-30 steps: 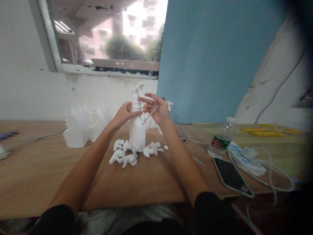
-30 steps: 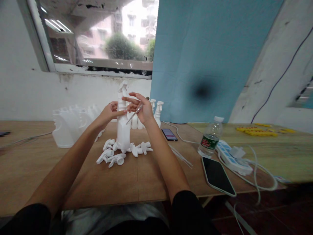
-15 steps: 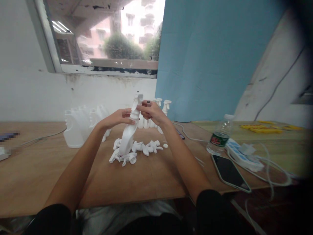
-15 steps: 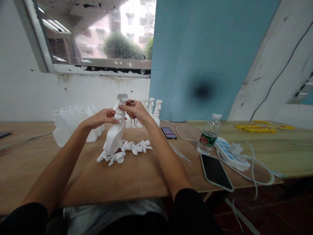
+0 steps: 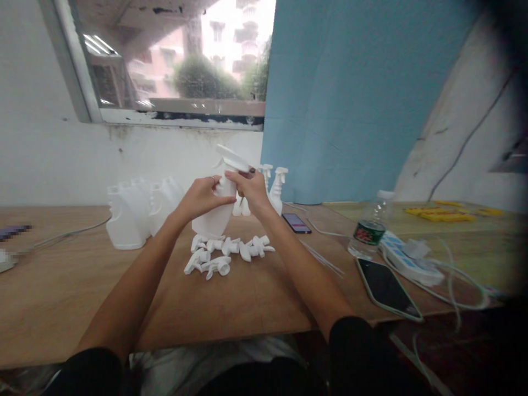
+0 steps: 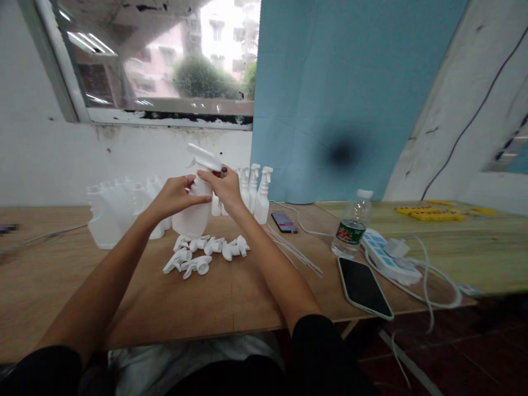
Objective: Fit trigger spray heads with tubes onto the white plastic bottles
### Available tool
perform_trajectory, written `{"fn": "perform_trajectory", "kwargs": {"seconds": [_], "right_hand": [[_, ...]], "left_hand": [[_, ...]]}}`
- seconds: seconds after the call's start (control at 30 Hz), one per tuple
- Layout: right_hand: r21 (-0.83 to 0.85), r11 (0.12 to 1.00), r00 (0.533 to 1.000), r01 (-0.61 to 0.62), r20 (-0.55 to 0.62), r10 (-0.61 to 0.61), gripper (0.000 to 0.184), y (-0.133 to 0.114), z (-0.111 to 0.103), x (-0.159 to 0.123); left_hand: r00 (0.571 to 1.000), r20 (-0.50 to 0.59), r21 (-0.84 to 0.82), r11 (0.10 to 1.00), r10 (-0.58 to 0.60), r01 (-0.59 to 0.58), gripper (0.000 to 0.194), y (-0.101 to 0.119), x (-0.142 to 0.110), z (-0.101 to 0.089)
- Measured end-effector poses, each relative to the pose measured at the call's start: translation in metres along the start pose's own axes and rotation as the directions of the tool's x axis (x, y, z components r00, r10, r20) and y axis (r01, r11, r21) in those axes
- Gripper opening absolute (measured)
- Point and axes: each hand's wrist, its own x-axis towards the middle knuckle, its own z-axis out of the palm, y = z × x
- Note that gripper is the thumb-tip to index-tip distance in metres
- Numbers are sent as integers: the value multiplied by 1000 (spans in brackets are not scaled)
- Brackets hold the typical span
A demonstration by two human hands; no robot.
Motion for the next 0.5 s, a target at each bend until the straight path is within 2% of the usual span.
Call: {"fn": "perform_trajectory", "kwargs": {"seconds": [0.13, 0.2, 0.27, 0.33, 0.43, 0.5], "right_hand": [[8, 1000, 988, -26, 150, 25, 34, -1, -4, 1], [-15, 1000, 990, -3, 142, 5, 42, 1, -2, 1], [-27, 999, 996, 34, 84, -32, 49, 4, 1, 2], [7, 998, 996, 65, 56, -65, 49, 5, 1, 2], [110, 993, 989, 52, 132, -66, 47, 4, -2, 2], [143, 990, 985, 10, 170, -35, 56, 4, -5, 2]], "left_hand": [[998, 56, -40, 999, 17, -14, 42, -11, 1, -10], [999, 48, -31, 1000, 3, -1, 44, -14, 1, -11], [999, 45, -8, 1000, -12, 12, 46, -15, 0, -10], [998, 69, 8, 1000, -13, 13, 47, -14, 0, -9], [993, 114, -5, 1000, -11, 12, 45, -12, 1, -9], [994, 109, -11, 1000, -23, 24, 45, -10, 1, -10]]}}
